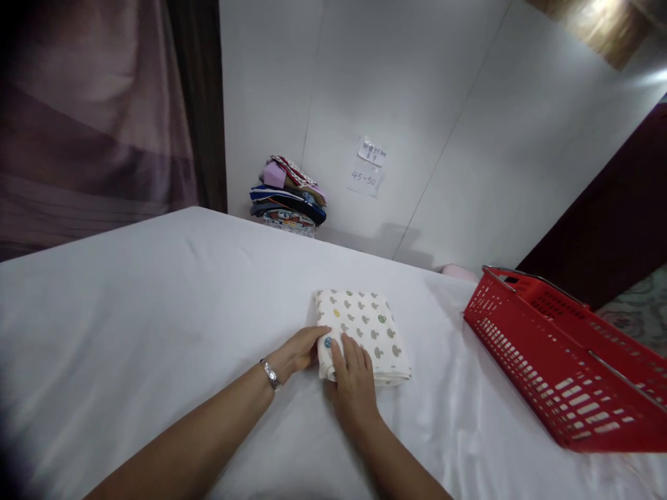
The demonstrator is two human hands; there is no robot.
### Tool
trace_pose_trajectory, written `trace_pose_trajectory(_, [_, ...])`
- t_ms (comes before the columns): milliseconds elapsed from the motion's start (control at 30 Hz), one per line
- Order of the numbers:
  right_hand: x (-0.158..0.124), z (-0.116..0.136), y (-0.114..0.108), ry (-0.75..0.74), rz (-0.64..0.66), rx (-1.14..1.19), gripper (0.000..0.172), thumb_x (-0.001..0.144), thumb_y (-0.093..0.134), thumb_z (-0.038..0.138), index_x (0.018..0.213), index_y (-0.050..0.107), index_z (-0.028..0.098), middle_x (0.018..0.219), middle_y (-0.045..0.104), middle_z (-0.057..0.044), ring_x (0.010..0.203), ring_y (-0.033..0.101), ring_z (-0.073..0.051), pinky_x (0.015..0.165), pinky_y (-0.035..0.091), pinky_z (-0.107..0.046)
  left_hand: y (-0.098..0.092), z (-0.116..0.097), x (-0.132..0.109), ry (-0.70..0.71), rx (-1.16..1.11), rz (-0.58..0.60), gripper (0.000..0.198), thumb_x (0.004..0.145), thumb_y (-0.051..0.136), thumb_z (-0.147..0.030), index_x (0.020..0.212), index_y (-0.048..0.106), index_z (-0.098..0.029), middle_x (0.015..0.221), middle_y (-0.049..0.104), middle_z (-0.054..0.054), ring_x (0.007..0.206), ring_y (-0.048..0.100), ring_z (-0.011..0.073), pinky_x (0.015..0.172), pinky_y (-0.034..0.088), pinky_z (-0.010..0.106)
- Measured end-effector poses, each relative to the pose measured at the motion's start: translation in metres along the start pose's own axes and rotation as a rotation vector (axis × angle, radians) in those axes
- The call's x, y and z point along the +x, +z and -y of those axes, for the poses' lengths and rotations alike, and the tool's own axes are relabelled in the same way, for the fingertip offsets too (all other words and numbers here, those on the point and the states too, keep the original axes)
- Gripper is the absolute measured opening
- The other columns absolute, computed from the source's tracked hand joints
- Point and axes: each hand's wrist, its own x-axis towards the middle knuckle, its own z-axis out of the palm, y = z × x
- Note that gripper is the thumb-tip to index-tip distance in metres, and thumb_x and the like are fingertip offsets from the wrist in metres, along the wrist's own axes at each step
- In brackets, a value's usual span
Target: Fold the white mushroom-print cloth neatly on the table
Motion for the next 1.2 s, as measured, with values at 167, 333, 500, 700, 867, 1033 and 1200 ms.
trace_pose_trajectory(167, [0.000,-0.009,-0.013,-0.054,-0.227,0.033,0.065,0.082,0.043,0.013,0.142,0.019,0.018,0.119,0.052,-0.016,0.109,0.051,-0.027,0.087,0.046,-0.045,0.006,0.005,-0.007,-0.027,-0.131,0.035,0.018,0.078,0.057,-0.017,0.095,0.056,-0.010,0.077,0.065,0.006,0.067,0.062,0.0159,0.066,0.053,0.028])
trace_pose_trajectory(333, [-0.005,-0.020,-0.032,-0.057,-0.215,0.080,0.065,0.082,0.040,0.008,0.142,0.020,0.022,0.118,0.055,-0.012,0.107,0.053,-0.023,0.086,0.050,-0.040,-0.010,0.002,0.003,0.155,0.087,-0.035,0.047,0.077,0.060,-0.042,0.112,0.050,-0.013,0.103,0.064,0.014,0.082,0.064,0.0231,0.066,0.054,0.036])
trace_pose_trajectory(500, [-0.017,-0.029,-0.052,-0.012,-0.251,0.128,0.064,0.079,0.041,0.008,0.140,0.025,0.021,0.121,0.055,-0.011,0.111,0.053,-0.023,0.087,0.050,-0.040,-0.044,-0.005,0.016,0.626,0.789,-0.344,0.061,0.076,0.054,-0.021,0.134,0.034,-0.020,0.138,0.040,0.011,0.118,0.047,0.0239,0.095,0.042,0.036])
trace_pose_trajectory(700, [-0.031,-0.036,-0.069,0.039,-0.277,0.185,0.063,0.080,0.044,0.010,0.140,0.026,0.022,0.123,0.055,-0.011,0.112,0.053,-0.024,0.089,0.050,-0.041,-0.061,0.002,0.021,0.916,1.356,-0.113,0.078,0.067,0.051,-0.007,0.140,0.023,-0.018,0.148,0.021,0.007,0.135,0.020,0.0202,0.111,0.022,0.037])
trace_pose_trajectory(867, [-0.035,-0.040,-0.081,0.077,-0.269,0.289,0.063,0.080,0.047,0.013,0.139,0.028,0.023,0.121,0.057,-0.009,0.111,0.055,-0.023,0.091,0.048,-0.040,-0.049,-0.006,0.012,1.065,1.390,0.022,0.057,0.069,0.052,-0.011,0.125,0.044,-0.021,0.132,0.046,0.008,0.123,0.041,0.0214,0.104,0.033,0.039])
trace_pose_trajectory(1033, [-0.020,-0.048,-0.126,0.359,-0.343,0.501,0.061,0.078,0.053,0.021,0.136,0.035,0.024,0.130,0.051,-0.006,0.115,0.051,-0.021,0.095,0.044,-0.034,-0.028,-0.041,-0.027,1.089,1.277,0.026,0.036,0.070,0.053,-0.018,0.106,0.054,-0.020,0.105,0.060,0.005,0.097,0.056,0.0188,0.087,0.045,0.033])
trace_pose_trajectory(1200, [0.014,-0.057,-0.176,0.564,-0.401,1.089,0.068,0.074,0.063,0.028,0.135,0.034,0.030,0.132,0.048,-0.003,0.112,0.053,-0.021,0.086,0.048,-0.032,0.001,-0.099,-0.083,1.133,0.989,-0.099,0.050,0.068,0.064,-0.030,0.115,0.050,-0.021,0.108,0.058,0.004,0.090,0.058,0.0178,0.076,0.048,0.028])
